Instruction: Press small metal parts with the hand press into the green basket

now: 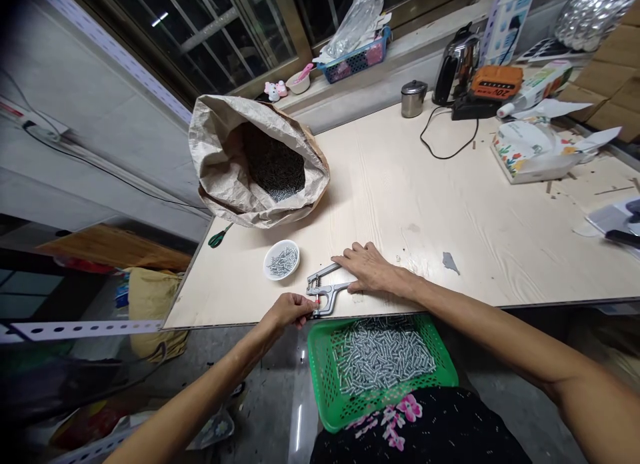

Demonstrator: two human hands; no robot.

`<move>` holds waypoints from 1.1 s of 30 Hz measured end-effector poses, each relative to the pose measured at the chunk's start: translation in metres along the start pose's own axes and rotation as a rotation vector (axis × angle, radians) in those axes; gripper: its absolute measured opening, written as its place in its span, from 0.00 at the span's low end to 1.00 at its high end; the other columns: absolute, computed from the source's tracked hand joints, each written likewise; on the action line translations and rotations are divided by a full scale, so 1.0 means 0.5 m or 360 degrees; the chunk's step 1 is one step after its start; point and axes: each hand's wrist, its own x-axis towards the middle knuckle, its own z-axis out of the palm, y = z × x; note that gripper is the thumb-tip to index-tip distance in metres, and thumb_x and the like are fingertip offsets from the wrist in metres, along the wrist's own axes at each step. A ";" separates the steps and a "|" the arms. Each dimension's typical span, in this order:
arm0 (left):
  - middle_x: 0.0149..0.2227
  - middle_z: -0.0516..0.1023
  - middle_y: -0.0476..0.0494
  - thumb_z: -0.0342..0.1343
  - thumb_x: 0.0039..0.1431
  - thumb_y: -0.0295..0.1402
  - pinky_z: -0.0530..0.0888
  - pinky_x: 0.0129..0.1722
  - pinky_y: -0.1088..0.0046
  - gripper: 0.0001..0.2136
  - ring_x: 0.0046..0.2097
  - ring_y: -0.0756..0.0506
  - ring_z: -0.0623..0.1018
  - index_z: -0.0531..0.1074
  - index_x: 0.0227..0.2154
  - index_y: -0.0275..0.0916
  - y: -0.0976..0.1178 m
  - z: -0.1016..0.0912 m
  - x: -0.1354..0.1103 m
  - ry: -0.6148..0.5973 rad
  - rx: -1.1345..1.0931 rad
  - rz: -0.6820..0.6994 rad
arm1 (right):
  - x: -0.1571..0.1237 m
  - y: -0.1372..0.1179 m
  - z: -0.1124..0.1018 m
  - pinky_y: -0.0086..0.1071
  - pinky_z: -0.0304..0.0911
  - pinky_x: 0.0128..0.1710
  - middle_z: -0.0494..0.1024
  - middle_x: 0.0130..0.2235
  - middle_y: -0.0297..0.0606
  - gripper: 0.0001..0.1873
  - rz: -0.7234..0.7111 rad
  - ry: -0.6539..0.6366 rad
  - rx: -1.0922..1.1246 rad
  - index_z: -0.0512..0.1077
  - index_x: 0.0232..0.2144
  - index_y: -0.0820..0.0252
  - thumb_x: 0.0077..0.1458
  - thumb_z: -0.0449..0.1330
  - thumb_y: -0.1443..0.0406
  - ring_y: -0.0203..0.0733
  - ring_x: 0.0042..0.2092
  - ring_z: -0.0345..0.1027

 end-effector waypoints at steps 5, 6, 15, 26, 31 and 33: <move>0.46 0.73 0.37 0.60 0.52 0.34 0.71 0.46 0.62 0.14 0.48 0.40 0.72 0.72 0.42 0.35 0.044 0.031 -0.005 0.0592 0.0710 0.0964 | -0.007 -0.010 0.011 0.38 0.54 0.39 0.72 0.45 0.44 0.34 0.0010 0.0060 -0.0013 0.60 0.56 0.58 0.49 0.66 0.57 0.50 0.45 0.60; 0.52 0.70 0.35 0.61 0.51 0.34 0.69 0.49 0.60 0.20 0.52 0.39 0.69 0.69 0.47 0.36 0.056 0.037 0.003 0.0558 0.0778 0.1134 | -0.008 -0.011 0.011 0.39 0.54 0.40 0.72 0.46 0.45 0.36 0.0027 0.0055 -0.0008 0.59 0.56 0.59 0.48 0.67 0.57 0.50 0.46 0.60; 0.49 0.69 0.35 0.62 0.51 0.41 0.69 0.49 0.58 0.31 0.49 0.38 0.68 0.59 0.55 0.34 0.114 0.041 0.065 0.0280 0.1187 0.1417 | -0.040 0.004 -0.025 0.39 0.61 0.42 0.69 0.46 0.49 0.36 0.0168 -0.0085 0.0109 0.64 0.49 0.67 0.40 0.71 0.57 0.50 0.45 0.61; 0.35 0.73 0.42 0.51 0.62 0.36 0.70 0.42 0.65 0.08 0.41 0.43 0.71 0.71 0.34 0.38 0.120 0.070 0.074 0.0379 0.1130 0.1327 | -0.028 0.007 0.017 0.36 0.61 0.38 0.72 0.34 0.41 0.07 0.0167 0.0038 -0.0014 0.69 0.31 0.61 0.60 0.52 0.67 0.43 0.38 0.63; 0.55 0.67 0.35 0.58 0.57 0.40 0.70 0.50 0.55 0.24 0.55 0.38 0.67 0.61 0.55 0.40 0.087 0.061 0.052 0.0558 0.0943 0.1429 | -0.053 0.016 0.003 0.46 0.62 0.48 0.66 0.54 0.51 0.33 0.0124 0.0159 0.0042 0.62 0.53 0.63 0.50 0.64 0.54 0.55 0.55 0.58; 0.59 0.64 0.35 0.57 0.57 0.39 0.67 0.55 0.52 0.25 0.59 0.37 0.63 0.60 0.56 0.41 0.071 0.067 0.036 0.0617 0.0884 0.1525 | -0.063 0.014 0.003 0.49 0.58 0.52 0.62 0.58 0.52 0.34 0.0076 0.0217 0.0069 0.57 0.58 0.63 0.53 0.61 0.54 0.55 0.59 0.53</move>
